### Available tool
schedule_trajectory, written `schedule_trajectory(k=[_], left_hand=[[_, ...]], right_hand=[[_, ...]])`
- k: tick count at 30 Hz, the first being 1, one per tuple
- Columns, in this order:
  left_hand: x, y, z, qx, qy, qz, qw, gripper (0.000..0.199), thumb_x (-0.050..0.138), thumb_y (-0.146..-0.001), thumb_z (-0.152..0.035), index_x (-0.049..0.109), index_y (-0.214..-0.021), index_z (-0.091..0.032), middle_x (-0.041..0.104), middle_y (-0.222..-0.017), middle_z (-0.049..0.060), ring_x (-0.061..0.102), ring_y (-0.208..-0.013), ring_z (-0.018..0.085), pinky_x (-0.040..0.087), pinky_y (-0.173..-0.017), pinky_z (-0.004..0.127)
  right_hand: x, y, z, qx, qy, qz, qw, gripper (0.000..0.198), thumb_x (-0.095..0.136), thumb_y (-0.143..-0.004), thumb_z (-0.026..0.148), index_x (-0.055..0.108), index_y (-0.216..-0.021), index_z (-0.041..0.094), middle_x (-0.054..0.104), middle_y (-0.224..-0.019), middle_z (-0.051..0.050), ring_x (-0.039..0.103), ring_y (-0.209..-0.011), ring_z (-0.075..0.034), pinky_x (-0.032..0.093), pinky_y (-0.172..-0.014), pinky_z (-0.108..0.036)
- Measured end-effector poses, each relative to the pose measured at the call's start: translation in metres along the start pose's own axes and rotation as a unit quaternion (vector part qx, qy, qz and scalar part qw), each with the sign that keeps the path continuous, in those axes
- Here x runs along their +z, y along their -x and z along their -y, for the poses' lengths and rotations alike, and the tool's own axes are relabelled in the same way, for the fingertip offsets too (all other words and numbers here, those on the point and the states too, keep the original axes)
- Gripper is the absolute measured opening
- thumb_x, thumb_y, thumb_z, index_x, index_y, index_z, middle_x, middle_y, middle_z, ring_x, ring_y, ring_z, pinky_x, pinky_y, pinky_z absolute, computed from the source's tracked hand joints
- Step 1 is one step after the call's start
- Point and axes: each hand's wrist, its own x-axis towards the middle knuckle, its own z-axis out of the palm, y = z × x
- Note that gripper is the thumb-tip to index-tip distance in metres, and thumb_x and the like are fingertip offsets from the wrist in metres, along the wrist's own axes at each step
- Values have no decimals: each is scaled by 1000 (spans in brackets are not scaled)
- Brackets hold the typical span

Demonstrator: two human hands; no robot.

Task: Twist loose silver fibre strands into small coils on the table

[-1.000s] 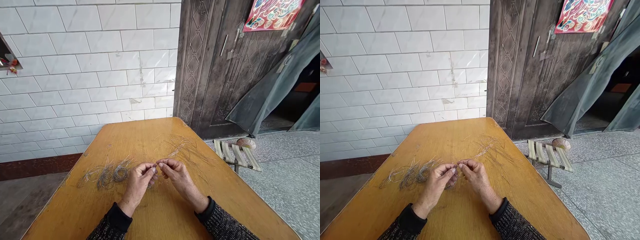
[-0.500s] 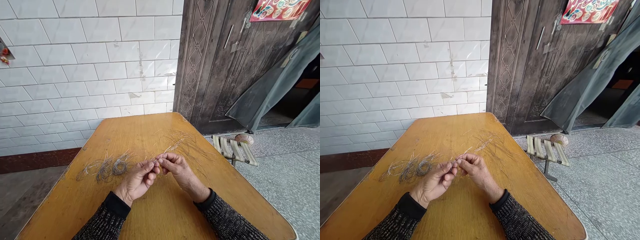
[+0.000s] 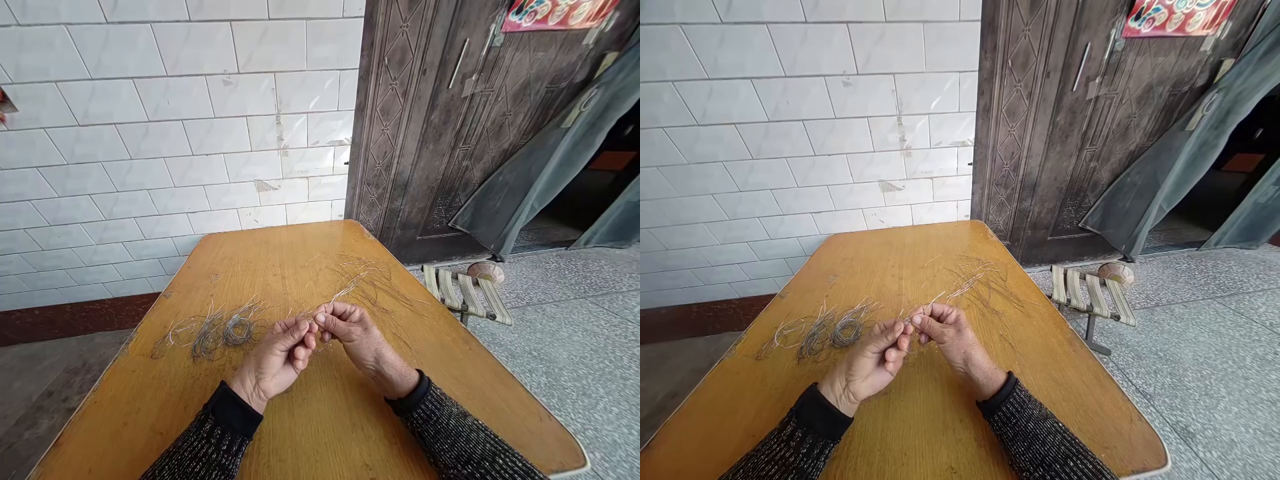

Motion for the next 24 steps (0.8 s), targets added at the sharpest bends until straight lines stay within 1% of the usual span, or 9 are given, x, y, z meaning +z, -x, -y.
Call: schedule_trajectory(k=[5,9,16,18,22,24], left_hand=[[3,1,1,12,-2,-2,1000,20,79,-59,-24,66,-67,-10,55,-51,-3,37,-35,-2,26,-33,9],[3,0,3,24,-1,-7,1000,19,78,-59,-22,65,-65,-11,55,-49,-3,35,-33,-2,24,-32,10],[2,0,5,33,2,-22,999,17,77,-58,-20,64,-62,-10,54,-45,-2,35,-32,-1,24,-31,11],[2,0,5,47,11,-27,998,17,77,-57,-20,63,-62,-10,55,-46,-2,36,-33,-1,25,-32,10],[3,-1,4,71,42,-49,995,17,78,-56,-19,63,-63,-11,56,-49,-3,41,-36,0,29,-35,9],[3,0,4,66,39,-47,996,16,77,-57,-19,63,-63,-12,56,-48,-3,42,-37,0,30,-36,9]], right_hand=[[1,-1,1,1,-10,-9,1000,21,70,-67,36,65,-62,17,58,-57,3,45,-49,-6,37,-51,-20],[2,-1,2,3,6,-6,1000,22,70,-66,37,65,-61,16,58,-58,2,45,-51,-6,37,-52,-20],[4,0,2,6,21,-6,1000,23,70,-66,38,65,-61,16,58,-59,1,45,-52,-7,36,-52,-21],[4,0,0,12,9,-14,1000,23,70,-66,39,66,-64,17,58,-59,2,45,-51,-7,37,-52,-21],[4,1,-2,30,-17,-32,999,26,70,-66,40,66,-80,19,58,-61,2,49,-53,-7,39,-53,-21],[4,1,-2,32,-10,-35,999,25,70,-66,40,66,-79,18,57,-60,3,48,-52,-7,38,-52,-21]])
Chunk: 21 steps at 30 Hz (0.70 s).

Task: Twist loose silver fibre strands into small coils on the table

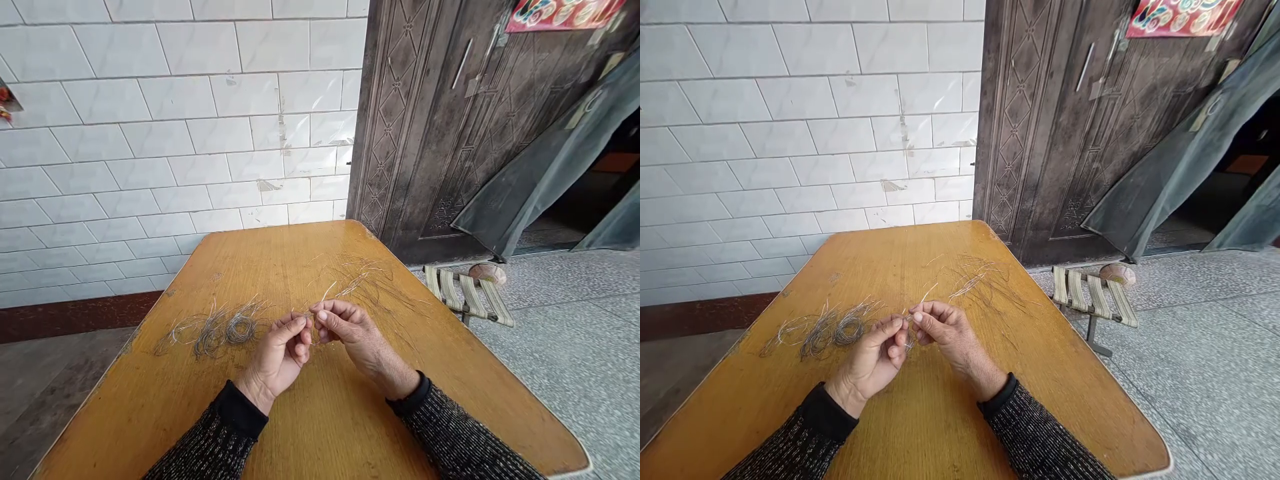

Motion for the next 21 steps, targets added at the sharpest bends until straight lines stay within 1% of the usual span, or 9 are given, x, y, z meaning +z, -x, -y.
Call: schedule_trajectory(k=[2,4,6,9,11,14,17,19,21], left_hand=[[0,0,0,-14,-18,13,1000,15,75,-59,-19,62,-63,-11,55,-48,-3,41,-36,0,29,-35,10],[0,1,1,-30,-37,26,999,15,73,-61,-20,62,-61,-11,53,-45,-3,38,-34,0,27,-33,11],[1,1,2,-41,-46,29,998,15,73,-61,-20,61,-59,-10,52,-43,-3,36,-31,0,25,-32,11],[1,1,3,-39,-36,28,998,15,74,-60,-19,61,-60,-10,53,-44,-3,37,-32,-1,26,-32,10],[2,1,3,-29,-13,22,999,16,75,-60,-18,62,-62,-10,55,-47,-3,41,-35,0,30,-34,9],[1,-1,1,1,28,-4,1000,14,73,-64,-18,62,-67,-10,56,-52,-3,46,-40,1,36,-38,9],[0,-2,-2,30,52,-20,998,8,67,-71,-17,62,-70,-10,57,-56,-3,50,-43,2,41,-40,9],[0,-3,-3,34,61,-18,997,6,64,-74,-15,62,-71,-10,58,-57,-2,51,-44,2,43,-41,9],[1,-3,-3,32,69,-15,997,5,63,-75,-14,62,-72,-10,59,-58,-2,52,-45,2,44,-42,9]], right_hand=[[0,0,1,-11,11,3,1000,22,69,-67,39,65,-69,17,55,-58,3,45,-50,-6,36,-51,-20],[0,-1,1,-29,22,12,999,24,68,-68,38,62,-60,16,54,-55,3,43,-49,-6,35,-51,-21],[0,-1,2,-43,29,19,998,25,68,-69,38,60,-57,16,53,-54,3,42,-50,-6,34,-51,-21],[0,-1,2,-35,25,13,999,26,68,-69,38,60,-57,16,53,-54,3,42,-49,-7,35,-51,-22],[0,0,2,-21,9,-8,1000,25,67,-69,40,62,-62,17,55,-57,3,45,-50,-7,37,-51,-22],[0,2,2,-6,-4,-32,999,25,65,-71,43,66,-76,19,58,-65,2,49,-54,-7,40,-51,-20],[0,3,3,10,17,3,1000,25,69,-66,41,67,-78,19,61,-68,1,51,-56,-7,41,-51,-19],[1,2,2,17,32,30,999,25,73,-62,38,67,-78,19,63,-71,0,52,-58,-8,41,-51,-19],[2,1,-1,13,41,34,999,26,74,-61,38,67,-78,19,63,-71,0,52,-58,-8,42,-51,-20]])
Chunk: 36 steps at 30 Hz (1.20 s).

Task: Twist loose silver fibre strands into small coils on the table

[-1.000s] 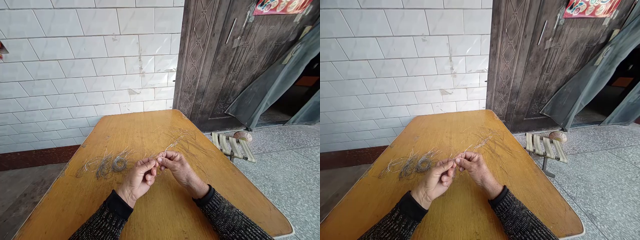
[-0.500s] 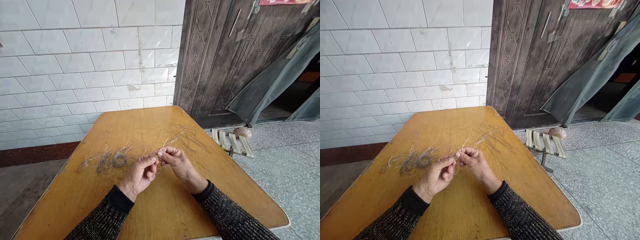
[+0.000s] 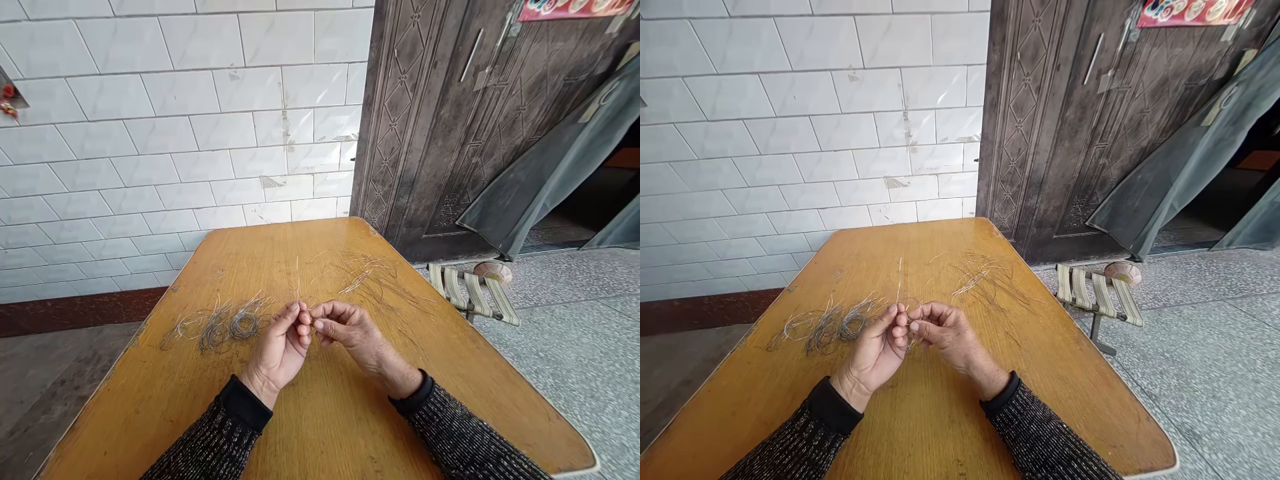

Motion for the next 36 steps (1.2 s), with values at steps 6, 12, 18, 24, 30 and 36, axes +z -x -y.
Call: schedule_trajectory(k=[6,12,18,24,30,36], left_hand=[[0,2,0,-3,-4,-10,1000,10,65,-70,-17,59,-66,-11,55,-50,-3,45,-38,2,38,-37,10],[-2,6,-4,-18,-53,42,998,15,68,-64,-22,57,-62,-12,53,-50,-5,35,-33,0,27,-33,12],[-4,8,-8,-58,-58,116,990,14,68,-67,-23,59,-68,-12,57,-55,-4,19,-30,-2,16,-30,11],[-3,10,-5,-23,-61,140,988,14,68,-65,-19,56,-59,-13,52,-47,-6,23,-29,-2,21,-31,11],[-4,8,-5,-35,-63,151,986,13,68,-66,-22,59,-62,-13,59,-52,-3,32,-29,0,28,-32,12],[-6,5,-7,-28,-52,154,986,17,70,-69,-28,63,-73,-14,61,-59,-4,29,-30,-2,26,-32,11]], right_hand=[[3,0,-6,-46,78,15,996,25,66,-70,41,63,-66,17,54,-57,2,43,-51,-7,36,-50,-21],[-2,4,4,-64,128,76,987,27,62,-74,43,61,-66,18,51,-58,3,43,-55,-9,36,-55,-23],[-10,5,12,-40,127,122,983,27,61,-75,44,62,-70,17,53,-62,2,46,-57,-9,39,-58,-24],[-8,6,10,-40,139,134,980,26,61,-76,41,61,-67,16,49,-56,4,43,-54,-8,36,-55,-22],[-10,5,11,-30,117,120,985,27,63,-73,43,60,-67,16,52,-59,3,45,-53,-8,37,-55,-23],[-9,3,7,-35,64,71,995,28,65,-72,43,58,-68,16,54,-60,3,48,-53,-7,39,-55,-22]])
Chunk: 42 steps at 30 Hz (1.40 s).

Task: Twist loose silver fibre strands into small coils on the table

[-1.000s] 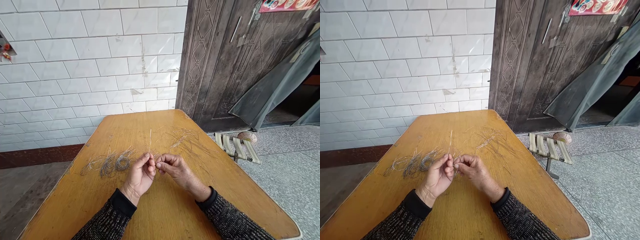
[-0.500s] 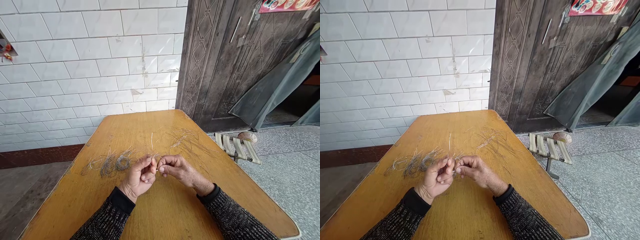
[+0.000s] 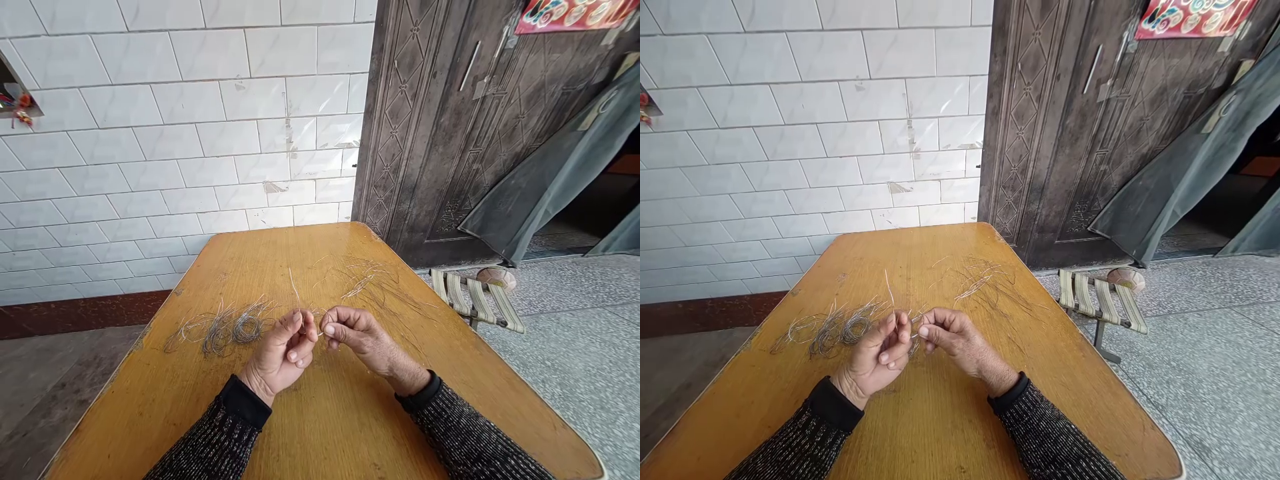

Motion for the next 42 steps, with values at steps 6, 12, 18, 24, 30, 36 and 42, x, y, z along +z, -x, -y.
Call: schedule_trajectory(k=[6,12,18,24,30,36,42], left_hand=[[0,-2,5,19,9,-18,1000,13,69,-71,-26,62,-73,-15,61,-71,-4,27,-34,-2,25,-33,11],[2,-5,12,35,8,-69,997,18,72,-68,-29,62,-72,-14,54,-74,-3,33,-44,-1,30,-41,13],[-2,-5,13,30,4,-55,998,20,72,-67,-32,64,-72,-14,55,-75,-2,34,-46,0,32,-42,12],[-4,-8,-1,99,12,-122,987,19,76,-62,-23,66,-77,-18,60,-83,-4,39,-47,-1,39,-43,12],[-4,-5,-8,88,33,-92,991,18,78,-59,-23,66,-70,-16,60,-71,-4,42,-45,-1,40,-42,10],[-4,-3,-9,76,37,-64,994,17,78,-59,-21,65,-68,-15,57,-68,-5,43,-44,-2,39,-40,8],[-3,-2,-9,76,21,-45,996,18,76,-63,-26,61,-65,-15,54,-63,-6,38,-38,-2,36,-38,10]], right_hand=[[4,-3,-10,-12,-122,-56,991,25,65,-74,39,58,-68,16,54,-58,3,48,-49,-5,42,-50,-17],[13,-3,-7,6,-248,-64,967,20,65,-75,36,60,-71,16,63,-65,1,53,-48,-4,46,-47,-14],[15,-2,-4,21,-289,-69,955,20,67,-74,33,60,-69,15,65,-63,1,60,-50,-5,50,-49,-13],[13,-4,-9,46,-308,-78,947,19,70,-71,31,62,-69,14,67,-66,0,62,-52,-6,51,-49,-12],[13,-4,-10,51,-306,-68,948,21,70,-71,32,61,-68,14,66,-63,0,61,-50,-6,50,-48,-13],[11,-3,-9,44,-288,-50,955,20,67,-75,32,60,-68,14,64,-60,0,59,-48,-5,49,-48,-13],[13,-2,-9,49,-290,-34,955,21,68,-73,32,58,-67,14,65,-61,1,59,-48,-5,48,-48,-13]])
